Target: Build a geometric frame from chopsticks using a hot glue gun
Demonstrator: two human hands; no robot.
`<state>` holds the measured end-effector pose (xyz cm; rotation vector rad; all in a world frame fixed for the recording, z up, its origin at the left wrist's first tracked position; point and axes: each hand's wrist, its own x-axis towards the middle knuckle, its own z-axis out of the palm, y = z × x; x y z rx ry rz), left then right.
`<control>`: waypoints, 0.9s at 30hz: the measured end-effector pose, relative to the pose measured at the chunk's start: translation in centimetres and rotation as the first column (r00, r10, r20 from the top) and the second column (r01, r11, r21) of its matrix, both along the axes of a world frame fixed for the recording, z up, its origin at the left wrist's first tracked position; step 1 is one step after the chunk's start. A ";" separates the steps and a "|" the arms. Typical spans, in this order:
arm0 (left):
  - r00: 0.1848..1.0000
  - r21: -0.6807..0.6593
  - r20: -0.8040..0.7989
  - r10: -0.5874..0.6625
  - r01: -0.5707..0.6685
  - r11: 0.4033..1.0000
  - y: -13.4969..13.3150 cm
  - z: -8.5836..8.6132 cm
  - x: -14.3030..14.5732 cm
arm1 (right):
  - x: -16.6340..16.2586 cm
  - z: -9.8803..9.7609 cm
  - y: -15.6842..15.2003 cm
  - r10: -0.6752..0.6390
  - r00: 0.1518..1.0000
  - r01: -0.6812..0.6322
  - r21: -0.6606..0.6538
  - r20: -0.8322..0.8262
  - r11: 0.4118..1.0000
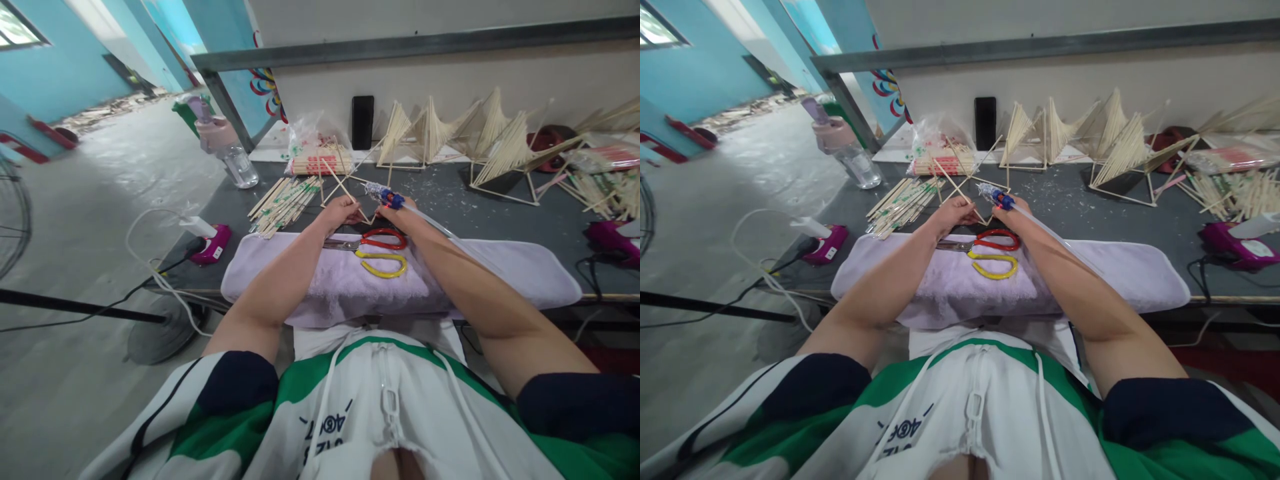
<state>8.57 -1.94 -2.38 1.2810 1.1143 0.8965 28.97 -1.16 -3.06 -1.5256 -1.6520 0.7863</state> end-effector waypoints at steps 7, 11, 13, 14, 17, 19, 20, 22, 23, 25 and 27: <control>1.000 -0.001 0.011 0.011 -0.011 1.000 0.0 0.0 0.1 | 0.0 0.2 -0.4 0.019 1.000 -0.019 0.026 -0.013 0.999; 1.000 -0.001 0.006 0.007 -0.007 1.000 -0.1 0.0 0.1 | -0.1 0.4 -0.4 -0.002 1.000 0.001 -0.010 -0.020 1.000; 1.000 -0.005 0.003 0.004 -0.004 1.000 -0.1 0.1 0.1 | -0.1 0.3 -0.3 -0.003 1.000 0.003 -0.005 -0.023 1.000; 1.000 -0.008 0.002 0.003 -0.003 1.000 -0.1 0.2 0.1 | -0.1 0.2 -0.2 -0.002 1.000 0.002 0.004 -0.026 1.000; 1.000 -0.016 -0.001 0.008 -0.008 1.000 -0.2 0.3 0.1 | 0.0 -0.2 0.0 0.007 0.999 -0.006 0.017 -0.042 1.000; 1.000 -0.020 -0.006 0.010 -0.011 1.000 -0.2 0.3 0.1 | 0.0 -0.3 0.1 0.005 0.999 -0.004 0.015 -0.054 1.000; 1.000 -0.019 -0.008 0.010 -0.010 1.000 -0.2 0.3 0.1 | 0.0 -0.4 0.1 0.003 0.999 -0.002 0.015 -0.052 1.000; 1.000 -0.018 -0.008 0.004 -0.005 1.000 -0.2 0.3 0.1 | 0.0 -0.4 0.2 -0.001 0.999 0.002 0.016 -0.039 1.000; 1.000 -0.016 -0.008 0.001 -0.001 1.000 -0.2 0.3 0.1 | 0.0 -0.4 0.2 -0.001 1.000 0.002 0.017 -0.030 1.000; 1.000 -0.010 -0.008 -0.004 0.004 1.000 -0.2 0.3 0.1 | 0.0 -0.3 0.2 0.010 1.000 -0.010 0.019 -0.020 1.000; 1.000 -0.006 -0.012 -0.007 0.007 1.000 -0.2 0.3 0.1 | 0.0 -0.3 0.2 0.017 1.000 -0.017 0.018 -0.018 1.000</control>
